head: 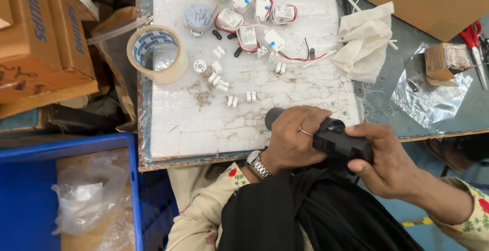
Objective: The person assembles components of a light fixture, connecting wires to a terminal block and fitting internal parts into a black cylindrical housing using a power screwdriver.
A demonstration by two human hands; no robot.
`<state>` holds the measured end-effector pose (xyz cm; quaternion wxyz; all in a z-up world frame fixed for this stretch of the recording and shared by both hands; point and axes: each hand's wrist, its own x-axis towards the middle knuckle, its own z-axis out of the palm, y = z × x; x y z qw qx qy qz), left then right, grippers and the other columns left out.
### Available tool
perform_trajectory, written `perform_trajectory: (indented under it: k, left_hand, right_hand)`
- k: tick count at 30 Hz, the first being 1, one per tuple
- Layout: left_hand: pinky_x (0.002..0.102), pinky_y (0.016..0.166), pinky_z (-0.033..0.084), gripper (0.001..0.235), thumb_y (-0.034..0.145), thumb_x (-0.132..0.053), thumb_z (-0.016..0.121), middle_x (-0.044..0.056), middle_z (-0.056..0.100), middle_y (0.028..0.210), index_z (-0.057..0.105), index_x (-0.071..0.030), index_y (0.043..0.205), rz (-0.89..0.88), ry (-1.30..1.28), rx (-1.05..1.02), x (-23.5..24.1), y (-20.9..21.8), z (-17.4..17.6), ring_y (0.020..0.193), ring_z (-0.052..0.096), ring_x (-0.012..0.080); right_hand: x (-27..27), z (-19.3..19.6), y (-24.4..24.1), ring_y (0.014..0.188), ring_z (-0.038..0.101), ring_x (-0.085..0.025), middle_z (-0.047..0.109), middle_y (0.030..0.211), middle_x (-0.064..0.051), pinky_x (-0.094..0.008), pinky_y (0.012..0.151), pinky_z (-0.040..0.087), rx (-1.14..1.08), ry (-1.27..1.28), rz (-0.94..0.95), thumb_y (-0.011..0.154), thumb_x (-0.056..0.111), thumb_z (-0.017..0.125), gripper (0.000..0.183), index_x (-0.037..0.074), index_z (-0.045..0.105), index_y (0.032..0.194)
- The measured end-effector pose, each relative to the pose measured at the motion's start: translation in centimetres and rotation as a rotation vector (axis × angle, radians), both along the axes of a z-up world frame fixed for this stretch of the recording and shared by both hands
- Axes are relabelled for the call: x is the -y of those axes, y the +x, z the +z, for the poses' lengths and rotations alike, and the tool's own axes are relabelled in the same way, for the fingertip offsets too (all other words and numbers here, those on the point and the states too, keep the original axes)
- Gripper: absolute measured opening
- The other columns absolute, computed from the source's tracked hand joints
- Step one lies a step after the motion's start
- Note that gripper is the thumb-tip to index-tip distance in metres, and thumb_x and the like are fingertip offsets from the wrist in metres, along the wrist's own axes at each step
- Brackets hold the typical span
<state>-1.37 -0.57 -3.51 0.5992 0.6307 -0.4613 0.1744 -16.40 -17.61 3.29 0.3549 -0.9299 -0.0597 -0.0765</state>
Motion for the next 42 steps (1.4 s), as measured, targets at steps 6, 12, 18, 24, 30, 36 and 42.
perform_trajectory:
  k: [6, 12, 18, 24, 30, 36, 42]
  left_hand:
    - [0.043, 0.088, 0.054, 0.050, 0.079, -0.025, 0.083, 0.011, 0.067, 0.106, 0.062, -0.005, 0.119, -0.009, -0.014, 0.077, 0.0, 0.1, 0.2, 0.097, 0.069, 0.0300]
    - [0.045, 0.089, 0.054, 0.051, 0.077, -0.027, 0.080, 0.012, 0.066, 0.107, 0.063, -0.006, 0.120, -0.067, 0.014, 0.159, -0.1, 0.5, -0.2, 0.099, 0.068, 0.0309]
    - [0.044, 0.090, 0.055, 0.050, 0.077, -0.025, 0.080, 0.011, 0.066, 0.107, 0.064, -0.006, 0.120, -0.162, 0.050, 0.140, -0.5, 0.9, -1.2, 0.099, 0.068, 0.0307]
    - [0.044, 0.086, 0.054, 0.049, 0.078, -0.024, 0.082, 0.011, 0.066, 0.106, 0.063, -0.005, 0.119, -0.191, 0.023, 0.113, -0.7, 1.2, -1.1, 0.098, 0.068, 0.0310]
    - [0.043, 0.087, 0.054, 0.049, 0.078, -0.026, 0.083, 0.010, 0.066, 0.106, 0.063, -0.005, 0.118, -0.194, 0.030, 0.133, -1.0, 1.2, -0.9, 0.096, 0.068, 0.0301]
    - [0.043, 0.088, 0.055, 0.050, 0.078, -0.031, 0.082, 0.008, 0.066, 0.104, 0.063, -0.007, 0.117, -0.199, 0.041, 0.145, -1.0, 1.3, -0.9, 0.095, 0.067, 0.0286]
    - [0.041, 0.085, 0.054, 0.051, 0.076, -0.033, 0.082, 0.007, 0.067, 0.102, 0.063, -0.008, 0.116, -0.203, 0.035, 0.099, -1.1, 1.4, -0.7, 0.093, 0.067, 0.0278]
  right_hand:
    - [1.0, -0.8, -1.6, 0.071, 0.061, -0.019, 0.064, 0.099, -0.011, -0.032, 0.064, 0.049, 0.038, -0.039, 0.044, 0.090, 0.037, 0.070, 0.057, 0.009, 0.041, 0.131]
    - [2.0, -1.1, -0.9, 0.069, 0.064, -0.031, 0.065, 0.091, -0.010, -0.040, 0.061, 0.051, 0.174, -0.146, 0.249, 0.087, 0.045, 0.074, 0.060, 0.015, 0.043, 0.130]
    - [1.4, -1.3, -0.8, 0.066, 0.066, -0.025, 0.066, 0.090, -0.011, -0.036, 0.057, 0.052, 0.145, 0.144, 0.269, 0.092, 0.041, 0.078, 0.064, 0.016, 0.039, 0.136]
    - [0.9, 0.5, -0.8, 0.062, 0.063, -0.022, 0.063, 0.079, -0.004, -0.035, 0.054, 0.048, 0.187, 0.002, 0.298, 0.089, 0.045, 0.078, 0.066, 0.017, 0.040, 0.136]
    - [1.0, 1.5, 0.4, 0.061, 0.061, -0.024, 0.066, 0.084, -0.005, -0.036, 0.051, 0.046, 0.191, -0.136, 0.375, 0.085, 0.049, 0.080, 0.068, 0.017, 0.043, 0.132]
    - [2.0, 2.0, 1.8, 0.066, 0.063, -0.030, 0.065, 0.088, -0.011, -0.039, 0.055, 0.049, 0.197, -0.220, 0.437, 0.081, 0.054, 0.080, 0.070, 0.012, 0.048, 0.125]
    - [2.0, 2.0, 2.1, 0.063, 0.061, -0.029, 0.065, 0.087, -0.011, -0.039, 0.054, 0.050, 0.231, -0.286, 0.463, 0.079, 0.058, 0.081, 0.074, 0.009, 0.048, 0.123]
